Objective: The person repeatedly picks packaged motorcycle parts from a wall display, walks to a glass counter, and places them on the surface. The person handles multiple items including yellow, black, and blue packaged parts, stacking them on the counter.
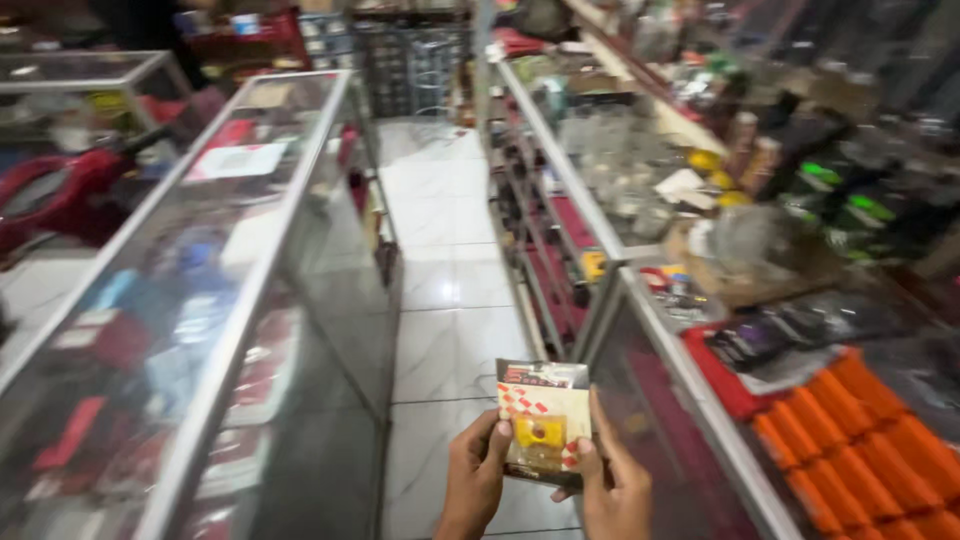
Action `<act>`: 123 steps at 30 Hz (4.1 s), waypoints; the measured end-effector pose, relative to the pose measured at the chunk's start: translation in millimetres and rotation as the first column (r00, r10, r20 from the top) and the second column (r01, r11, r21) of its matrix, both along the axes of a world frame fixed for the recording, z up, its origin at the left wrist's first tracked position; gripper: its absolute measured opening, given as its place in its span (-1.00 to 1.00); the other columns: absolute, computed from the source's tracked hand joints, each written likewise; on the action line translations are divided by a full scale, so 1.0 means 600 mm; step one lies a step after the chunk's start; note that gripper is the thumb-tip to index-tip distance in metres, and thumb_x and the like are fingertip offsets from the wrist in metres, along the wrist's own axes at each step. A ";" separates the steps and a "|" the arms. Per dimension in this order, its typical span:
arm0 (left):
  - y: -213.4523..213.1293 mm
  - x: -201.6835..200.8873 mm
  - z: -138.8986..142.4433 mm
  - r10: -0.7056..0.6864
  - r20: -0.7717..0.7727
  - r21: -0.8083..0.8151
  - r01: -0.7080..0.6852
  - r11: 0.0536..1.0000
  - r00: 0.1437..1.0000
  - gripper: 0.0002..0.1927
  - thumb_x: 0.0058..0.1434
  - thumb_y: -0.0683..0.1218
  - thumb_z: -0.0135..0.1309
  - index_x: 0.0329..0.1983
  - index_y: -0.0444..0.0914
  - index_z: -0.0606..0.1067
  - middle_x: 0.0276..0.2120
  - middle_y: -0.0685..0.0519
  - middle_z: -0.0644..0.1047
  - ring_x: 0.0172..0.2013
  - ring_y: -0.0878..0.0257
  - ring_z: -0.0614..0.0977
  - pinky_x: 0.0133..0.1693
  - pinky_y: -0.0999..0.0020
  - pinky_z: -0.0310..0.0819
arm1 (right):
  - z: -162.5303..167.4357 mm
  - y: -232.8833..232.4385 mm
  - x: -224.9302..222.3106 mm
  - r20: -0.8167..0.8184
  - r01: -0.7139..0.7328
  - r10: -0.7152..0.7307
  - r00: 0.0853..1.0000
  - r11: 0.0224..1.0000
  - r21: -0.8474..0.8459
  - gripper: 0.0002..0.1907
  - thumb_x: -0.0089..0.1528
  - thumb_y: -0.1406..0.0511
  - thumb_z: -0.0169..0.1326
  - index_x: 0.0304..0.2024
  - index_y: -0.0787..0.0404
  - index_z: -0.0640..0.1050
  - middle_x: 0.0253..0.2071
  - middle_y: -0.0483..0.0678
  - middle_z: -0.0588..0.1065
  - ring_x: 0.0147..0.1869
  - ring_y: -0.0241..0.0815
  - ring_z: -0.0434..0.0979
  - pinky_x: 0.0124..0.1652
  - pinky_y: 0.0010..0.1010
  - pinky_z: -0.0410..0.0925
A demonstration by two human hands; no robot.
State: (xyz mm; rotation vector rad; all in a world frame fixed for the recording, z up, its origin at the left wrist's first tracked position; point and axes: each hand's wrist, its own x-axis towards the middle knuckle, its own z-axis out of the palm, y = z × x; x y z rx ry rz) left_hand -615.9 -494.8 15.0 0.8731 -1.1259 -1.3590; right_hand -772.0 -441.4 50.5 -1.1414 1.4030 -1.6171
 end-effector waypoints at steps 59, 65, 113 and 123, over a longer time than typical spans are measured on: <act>0.374 0.694 0.016 0.363 0.868 -0.375 -0.927 0.029 -0.340 -0.43 0.15 0.01 0.21 0.24 -0.17 0.45 0.16 -0.09 0.45 0.14 -0.08 0.40 0.04 -0.05 0.20 | 0.001 -0.038 0.991 -0.727 -0.885 0.514 -0.455 -0.170 0.433 -0.03 -0.09 -0.03 0.38 0.35 -0.05 0.37 -0.17 -0.03 0.53 -0.18 -0.06 0.61 -0.17 -0.17 0.45; 0.476 0.760 0.025 0.413 0.796 -0.495 -0.869 0.022 -0.443 -0.60 0.12 -0.06 0.23 0.06 -0.14 0.58 0.07 0.01 0.54 0.12 -0.02 0.46 0.09 -0.03 0.28 | 0.014 0.000 1.028 -0.686 -0.848 0.528 -0.500 -0.137 0.513 -0.05 -0.07 0.02 0.37 0.36 -0.07 0.34 -0.03 -0.03 0.47 -0.05 -0.06 0.61 -0.09 -0.20 0.49; 0.719 1.047 0.070 0.347 0.765 -0.335 -0.795 -0.505 -0.543 -0.31 0.13 0.15 0.25 0.32 -0.04 0.37 0.19 -0.12 0.42 0.10 -0.16 0.55 0.03 -0.03 0.47 | 0.002 0.280 1.350 -0.813 -0.870 0.362 -0.456 -0.374 0.322 -0.24 0.08 0.10 0.23 0.36 -0.28 0.36 0.37 0.21 0.26 0.16 0.31 0.50 0.08 -0.01 0.41; 0.721 1.045 0.063 0.325 0.774 -0.354 -0.796 -0.490 -0.544 -0.32 0.14 0.15 0.24 0.32 -0.06 0.36 0.17 -0.10 0.43 0.09 -0.15 0.55 0.01 -0.07 0.47 | 0.013 0.284 1.334 -0.777 -0.882 0.438 -0.453 -0.347 0.319 -0.21 0.01 0.12 0.25 0.33 -0.18 0.40 0.34 -0.01 0.33 0.13 0.24 0.54 0.07 -0.01 0.41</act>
